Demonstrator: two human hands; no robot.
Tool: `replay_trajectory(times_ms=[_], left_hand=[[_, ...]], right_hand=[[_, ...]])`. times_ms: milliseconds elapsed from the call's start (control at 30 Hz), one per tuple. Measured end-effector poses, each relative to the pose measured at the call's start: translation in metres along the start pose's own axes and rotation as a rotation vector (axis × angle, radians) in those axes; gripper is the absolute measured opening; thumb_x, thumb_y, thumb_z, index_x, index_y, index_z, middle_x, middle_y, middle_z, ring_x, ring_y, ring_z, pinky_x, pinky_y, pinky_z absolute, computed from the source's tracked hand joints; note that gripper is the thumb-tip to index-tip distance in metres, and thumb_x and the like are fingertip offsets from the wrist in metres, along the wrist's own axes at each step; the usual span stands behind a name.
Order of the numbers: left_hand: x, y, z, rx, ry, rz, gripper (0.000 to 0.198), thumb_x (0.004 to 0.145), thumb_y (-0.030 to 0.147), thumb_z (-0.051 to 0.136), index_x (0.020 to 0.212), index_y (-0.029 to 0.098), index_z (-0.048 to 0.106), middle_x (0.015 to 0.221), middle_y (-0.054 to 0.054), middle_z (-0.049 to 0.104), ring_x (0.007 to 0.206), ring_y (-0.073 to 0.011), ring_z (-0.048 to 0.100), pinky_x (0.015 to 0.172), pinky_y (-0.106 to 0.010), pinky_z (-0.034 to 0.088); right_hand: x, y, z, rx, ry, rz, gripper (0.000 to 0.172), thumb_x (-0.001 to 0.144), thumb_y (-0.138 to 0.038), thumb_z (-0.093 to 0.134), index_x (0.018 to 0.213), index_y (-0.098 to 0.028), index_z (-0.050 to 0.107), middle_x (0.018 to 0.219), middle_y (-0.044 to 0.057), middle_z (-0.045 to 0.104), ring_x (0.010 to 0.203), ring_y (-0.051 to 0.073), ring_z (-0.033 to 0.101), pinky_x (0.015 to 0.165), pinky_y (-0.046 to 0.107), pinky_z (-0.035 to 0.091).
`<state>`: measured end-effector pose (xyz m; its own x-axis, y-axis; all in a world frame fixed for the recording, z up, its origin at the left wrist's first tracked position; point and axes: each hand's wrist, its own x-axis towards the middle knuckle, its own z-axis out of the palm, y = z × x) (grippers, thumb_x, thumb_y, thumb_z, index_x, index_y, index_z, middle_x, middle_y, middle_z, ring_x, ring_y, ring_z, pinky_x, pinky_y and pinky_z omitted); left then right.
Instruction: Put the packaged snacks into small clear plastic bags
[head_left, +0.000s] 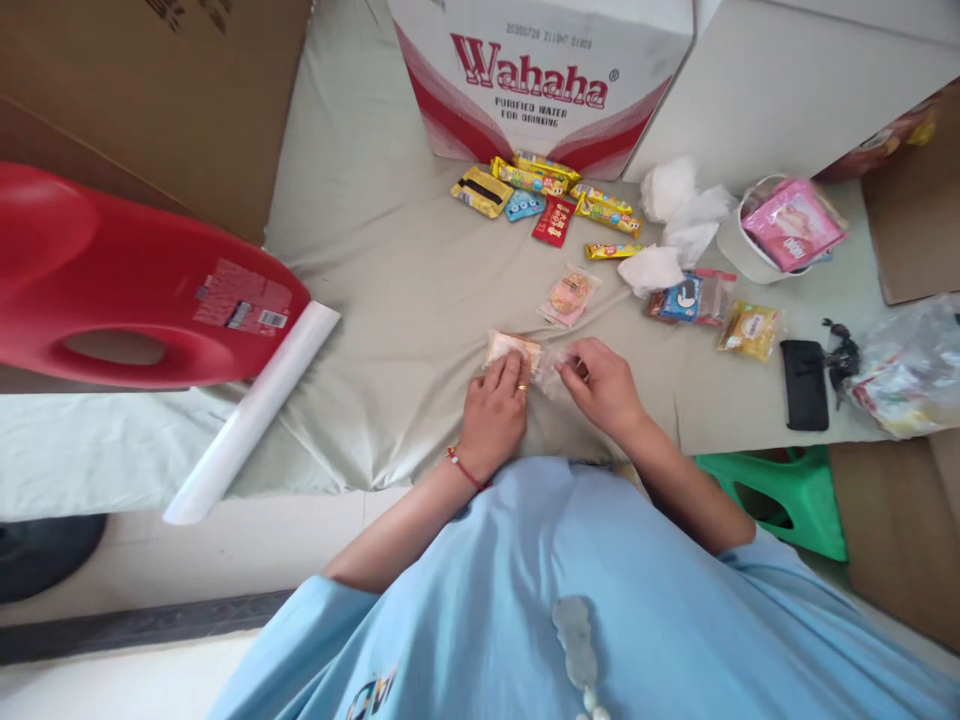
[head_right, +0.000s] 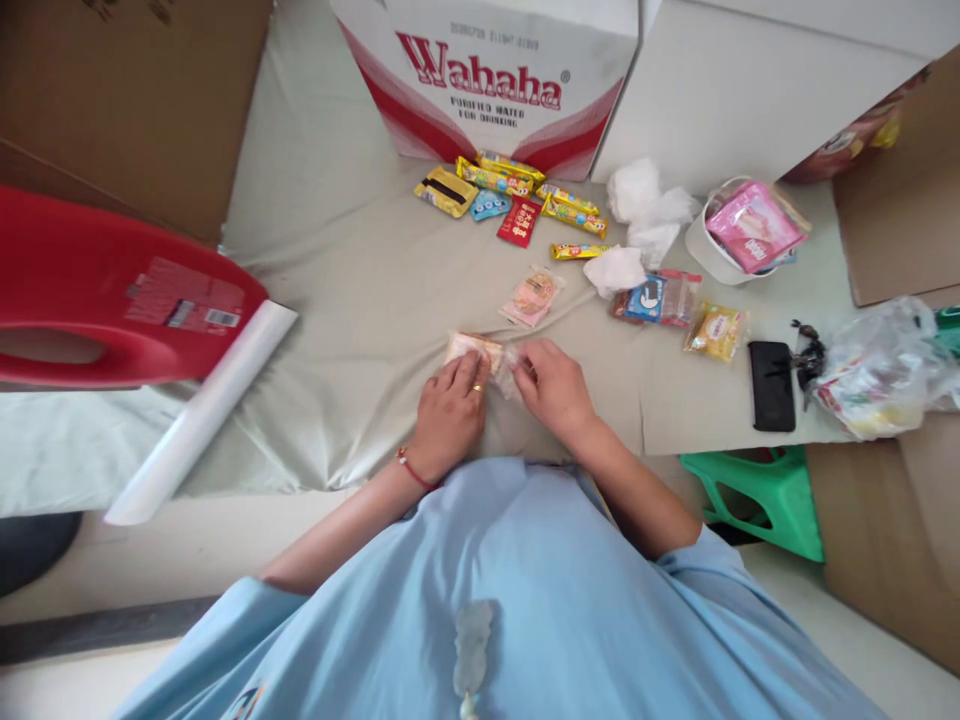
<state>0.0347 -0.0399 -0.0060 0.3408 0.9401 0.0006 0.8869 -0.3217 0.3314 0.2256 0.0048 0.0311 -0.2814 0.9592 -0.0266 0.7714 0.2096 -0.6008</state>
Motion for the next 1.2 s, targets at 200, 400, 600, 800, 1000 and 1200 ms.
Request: replay_trajectory(times_ms=[200,400,600,800,1000,1200], left_hand=[[-0.007,-0.015,0.002,-0.121,0.042,0.101,0.053,0.092,0.014,0.051,0.144,0.007,0.061,0.155,-0.024,0.059,0.150,-0.0348,0.050,0.116,-0.052,0.048],[-0.057,-0.053,-0.013,-0.294,0.187,-0.001,0.042,0.096,0.021,0.052,0.134,0.019,0.066,0.139,-0.016,0.070,0.140,-0.0316,0.059,0.117,-0.054,0.051],[-0.073,-0.060,-0.028,-0.404,0.293,-0.285,0.022,0.101,0.027,0.054,0.111,0.023,0.073,0.118,-0.010,0.076,0.125,-0.0287,0.067,0.111,-0.052,0.054],[-0.038,-0.032,-0.041,-0.865,0.308,-0.422,0.036,0.101,0.048,0.060,0.127,0.023,0.066,0.135,-0.013,0.067,0.130,-0.0257,0.065,0.101,-0.042,0.060],[0.006,-0.007,-0.025,-1.392,-0.081,-0.485,0.062,0.089,0.066,0.069,0.128,0.018,0.063,0.126,-0.015,0.075,0.108,-0.0284,0.075,0.086,-0.040,0.063],[0.021,0.020,-0.002,-1.090,-0.082,-0.299,0.048,0.089,0.048,0.071,0.127,0.019,0.065,0.120,-0.012,0.077,0.109,-0.0273,0.074,0.098,-0.045,0.059]], right_hand=[[0.064,-0.045,0.027,-0.208,-0.210,0.008,0.027,0.103,-0.014,0.043,0.118,-0.017,0.065,0.120,0.014,0.066,0.099,0.023,0.062,0.084,0.032,0.047],[0.046,-0.065,0.054,-0.328,-0.155,-0.179,0.045,0.105,-0.043,0.056,0.130,-0.006,0.062,0.127,0.024,0.061,0.117,0.036,0.054,0.098,0.046,0.049],[0.032,-0.048,0.065,-0.218,-0.083,-0.152,0.039,0.102,-0.025,0.056,0.140,-0.014,0.061,0.139,0.021,0.061,0.119,0.033,0.054,0.105,0.048,0.047],[0.023,-0.014,0.029,0.602,0.026,0.032,0.037,0.105,-0.045,0.049,0.121,-0.019,0.069,0.116,0.011,0.071,0.109,0.025,0.064,0.101,0.041,0.052],[-0.005,-0.001,0.022,1.107,-0.191,0.261,0.051,0.090,-0.069,0.067,0.108,-0.021,0.073,0.092,0.002,0.073,0.087,0.020,0.068,0.086,0.034,0.057],[-0.037,0.007,0.025,0.915,0.053,0.277,0.051,0.095,-0.062,0.064,0.130,-0.025,0.065,0.118,0.006,0.075,0.108,0.023,0.071,0.099,0.038,0.056]])
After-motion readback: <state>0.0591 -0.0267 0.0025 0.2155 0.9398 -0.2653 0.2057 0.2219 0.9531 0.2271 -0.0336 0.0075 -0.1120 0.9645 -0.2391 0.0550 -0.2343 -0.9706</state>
